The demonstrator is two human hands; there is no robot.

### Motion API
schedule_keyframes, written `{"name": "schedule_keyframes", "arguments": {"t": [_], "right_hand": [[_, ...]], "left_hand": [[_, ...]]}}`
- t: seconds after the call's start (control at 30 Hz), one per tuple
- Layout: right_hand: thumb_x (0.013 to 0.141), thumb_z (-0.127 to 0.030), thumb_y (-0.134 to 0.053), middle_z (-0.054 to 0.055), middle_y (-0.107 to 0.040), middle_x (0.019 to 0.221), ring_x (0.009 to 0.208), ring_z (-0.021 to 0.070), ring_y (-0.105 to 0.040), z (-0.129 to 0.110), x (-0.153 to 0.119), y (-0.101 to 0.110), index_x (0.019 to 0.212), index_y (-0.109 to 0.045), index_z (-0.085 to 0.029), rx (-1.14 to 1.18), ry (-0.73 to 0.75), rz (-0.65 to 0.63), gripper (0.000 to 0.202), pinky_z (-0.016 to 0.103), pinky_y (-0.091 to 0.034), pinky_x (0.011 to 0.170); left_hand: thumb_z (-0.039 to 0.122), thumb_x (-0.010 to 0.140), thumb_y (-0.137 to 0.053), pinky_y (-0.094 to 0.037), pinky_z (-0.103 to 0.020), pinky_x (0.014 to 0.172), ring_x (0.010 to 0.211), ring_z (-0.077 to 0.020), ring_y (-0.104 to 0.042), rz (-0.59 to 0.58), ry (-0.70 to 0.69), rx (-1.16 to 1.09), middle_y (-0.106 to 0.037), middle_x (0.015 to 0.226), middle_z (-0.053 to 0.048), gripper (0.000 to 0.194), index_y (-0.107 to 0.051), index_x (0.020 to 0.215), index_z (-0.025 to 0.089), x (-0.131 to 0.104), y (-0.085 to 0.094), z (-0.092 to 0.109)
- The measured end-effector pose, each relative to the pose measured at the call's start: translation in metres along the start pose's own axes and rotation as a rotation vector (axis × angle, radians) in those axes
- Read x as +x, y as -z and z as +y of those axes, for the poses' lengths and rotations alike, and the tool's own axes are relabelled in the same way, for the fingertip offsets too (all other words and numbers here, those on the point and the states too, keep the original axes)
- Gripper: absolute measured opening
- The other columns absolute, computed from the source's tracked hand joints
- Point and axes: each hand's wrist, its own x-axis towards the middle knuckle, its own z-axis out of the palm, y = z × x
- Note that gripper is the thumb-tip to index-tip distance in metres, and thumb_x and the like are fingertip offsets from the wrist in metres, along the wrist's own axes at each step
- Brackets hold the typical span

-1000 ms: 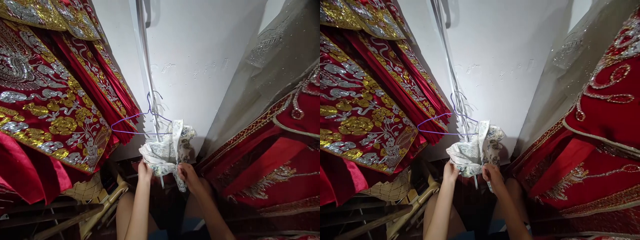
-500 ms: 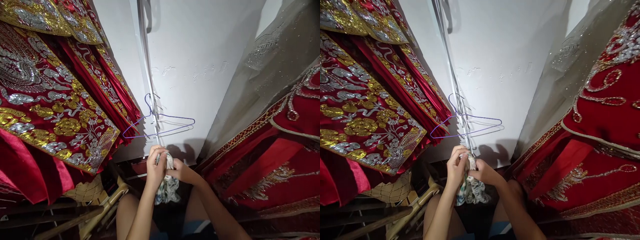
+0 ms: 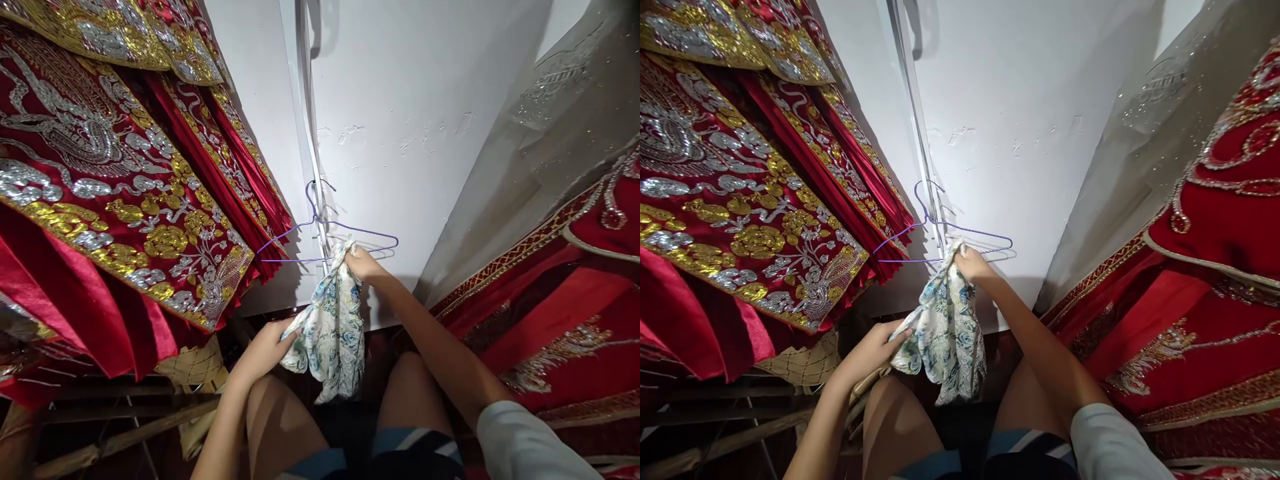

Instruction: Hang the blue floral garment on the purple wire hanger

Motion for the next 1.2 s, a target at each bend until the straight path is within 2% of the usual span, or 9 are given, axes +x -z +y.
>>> {"name": "schedule_keyframes", "arguments": {"t": [0.13, 0.33, 0.47, 0.6, 0.73, 0.83, 0.9, 1.07, 1.2], "right_hand": [[0.077, -0.032, -0.050, 0.000, -0.050, 0.057, 0.060, 0.0150, -0.046, 0.030, 0.001, -0.003, 0.057, -0.049, -0.020, -0.113, -0.102, 0.071, 0.023, 0.025, -0.033, 0.054], [0.067, -0.038, -0.061, -0.005, -0.031, 0.052, 0.055, 0.0109, -0.030, 0.028, -0.016, 0.032, 0.051, -0.034, -0.023, -0.229, -0.145, 0.189, 0.035, 0.026, -0.020, 0.049], [0.066, -0.038, -0.061, -0.005, -0.032, 0.052, 0.055, 0.0109, -0.030, 0.019, -0.024, 0.041, 0.050, -0.035, -0.023, -0.288, -0.174, 0.200, 0.034, 0.026, -0.021, 0.050], [0.065, -0.032, -0.055, -0.005, -0.038, 0.054, 0.056, 0.0116, -0.035, 0.016, -0.037, 0.034, 0.054, -0.044, -0.021, -0.126, -0.155, 0.097, 0.019, 0.025, -0.027, 0.051], [0.065, -0.023, -0.056, -0.005, -0.049, 0.060, 0.057, 0.0138, -0.042, 0.014, -0.054, 0.043, 0.096, -0.069, -0.019, 0.007, 0.005, 0.084, 0.034, 0.025, -0.033, 0.054], [0.062, -0.016, -0.059, -0.008, -0.051, 0.062, 0.054, 0.0139, -0.042, 0.017, -0.053, 0.066, 0.144, -0.047, -0.021, -0.005, 0.064, 0.314, 0.083, 0.025, -0.033, 0.053], [0.063, -0.015, -0.058, -0.009, -0.048, 0.059, 0.052, 0.0132, -0.040, 0.021, -0.044, 0.083, 0.149, -0.042, -0.019, -0.062, 0.035, 0.386, 0.088, 0.025, -0.033, 0.053], [0.071, -0.028, -0.066, 0.001, -0.059, 0.061, 0.059, 0.0167, -0.052, 0.004, -0.029, 0.118, 0.092, -0.075, -0.012, -0.098, -0.056, -0.036, 0.028, 0.027, -0.040, 0.057], [0.075, -0.045, -0.075, 0.003, -0.064, 0.065, 0.058, 0.0159, -0.054, -0.039, -0.044, 0.152, 0.070, -0.070, -0.017, -0.134, -0.154, -0.471, 0.029, 0.026, -0.038, 0.052]], "left_hand": [[0.049, 0.094, -0.047, -0.048, -0.032, 0.077, 0.069, -0.0217, -0.057, 0.185, 0.035, 0.232, -0.062, 0.065, -0.003, 0.043, -0.063, 0.067, 0.020, -0.003, 0.023, -0.007], [0.042, 0.090, -0.052, -0.045, -0.048, 0.101, 0.118, -0.0360, -0.060, 0.424, 0.009, 0.358, -0.075, 0.105, -0.012, 0.029, -0.076, 0.096, 0.026, 0.014, 0.043, -0.034], [0.039, 0.094, -0.046, -0.040, -0.048, 0.110, 0.126, -0.0313, -0.057, 0.647, -0.107, 0.244, -0.068, 0.130, -0.013, 0.032, -0.070, 0.108, 0.023, 0.032, 0.039, -0.017], [0.038, 0.096, -0.047, -0.043, -0.039, 0.107, 0.126, -0.0262, -0.059, 0.640, -0.229, 0.000, -0.066, 0.131, -0.014, 0.025, -0.065, 0.100, 0.021, 0.056, 0.030, 0.009], [0.033, 0.093, -0.053, -0.049, -0.032, 0.093, 0.105, -0.0226, -0.067, 0.674, -0.281, -0.107, -0.072, 0.109, -0.010, 0.027, -0.063, 0.115, 0.019, 0.076, 0.031, 0.014], [0.031, 0.094, -0.051, -0.047, -0.031, 0.091, 0.101, -0.0221, -0.066, 0.648, -0.259, 0.012, -0.072, 0.108, -0.008, 0.031, -0.067, 0.118, 0.019, 0.077, 0.041, 0.012], [0.032, 0.094, -0.050, -0.047, -0.031, 0.093, 0.102, -0.0226, -0.065, 0.636, -0.274, 0.043, -0.072, 0.112, -0.008, 0.032, -0.069, 0.117, 0.019, 0.074, 0.049, 0.013], [0.032, 0.094, -0.051, -0.045, -0.033, 0.094, 0.100, -0.0230, -0.063, 0.719, -0.333, 0.190, -0.070, 0.105, -0.008, 0.027, -0.071, 0.107, 0.019, 0.071, 0.069, 0.017], [0.036, 0.092, -0.057, -0.047, -0.032, 0.091, 0.100, -0.0224, -0.062, 0.868, -0.285, 0.144, -0.068, 0.104, -0.007, 0.024, -0.069, 0.105, 0.019, 0.072, 0.078, 0.015]]}}
